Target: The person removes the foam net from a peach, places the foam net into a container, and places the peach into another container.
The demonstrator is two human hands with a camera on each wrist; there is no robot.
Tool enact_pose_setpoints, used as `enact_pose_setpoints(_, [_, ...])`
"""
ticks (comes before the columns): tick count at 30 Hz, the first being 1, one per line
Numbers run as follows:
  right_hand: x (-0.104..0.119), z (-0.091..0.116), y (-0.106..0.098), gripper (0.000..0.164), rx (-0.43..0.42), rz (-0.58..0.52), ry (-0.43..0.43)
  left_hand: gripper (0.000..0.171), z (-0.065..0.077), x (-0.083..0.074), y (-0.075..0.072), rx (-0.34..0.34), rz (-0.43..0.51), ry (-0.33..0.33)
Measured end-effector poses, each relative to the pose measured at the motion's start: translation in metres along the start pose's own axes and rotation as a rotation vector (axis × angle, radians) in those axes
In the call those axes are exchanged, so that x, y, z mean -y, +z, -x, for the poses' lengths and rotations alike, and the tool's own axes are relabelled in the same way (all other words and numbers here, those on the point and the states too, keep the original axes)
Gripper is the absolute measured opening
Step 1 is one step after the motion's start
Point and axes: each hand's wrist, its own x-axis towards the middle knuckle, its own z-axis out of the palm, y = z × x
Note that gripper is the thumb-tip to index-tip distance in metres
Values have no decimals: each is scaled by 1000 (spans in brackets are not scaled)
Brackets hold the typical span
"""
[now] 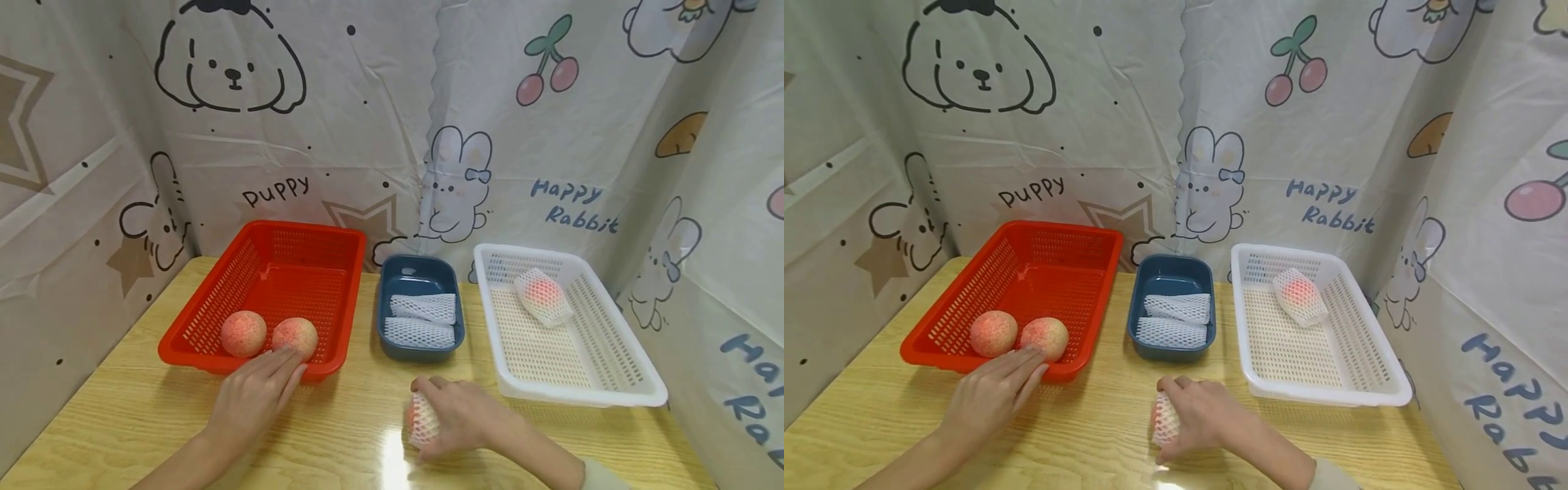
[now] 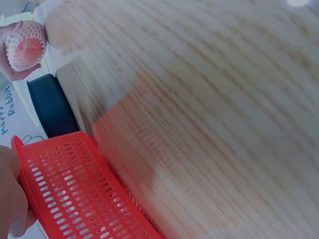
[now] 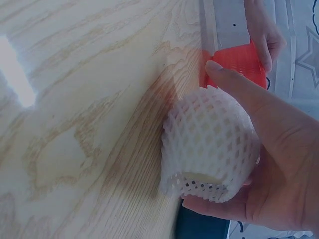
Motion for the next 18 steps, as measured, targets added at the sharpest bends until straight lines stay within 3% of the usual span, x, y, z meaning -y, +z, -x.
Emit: enact_pose_setpoints(18, [-6, 3, -3, 97, -5, 13, 40, 60, 1, 1, 1, -12, -9, 9])
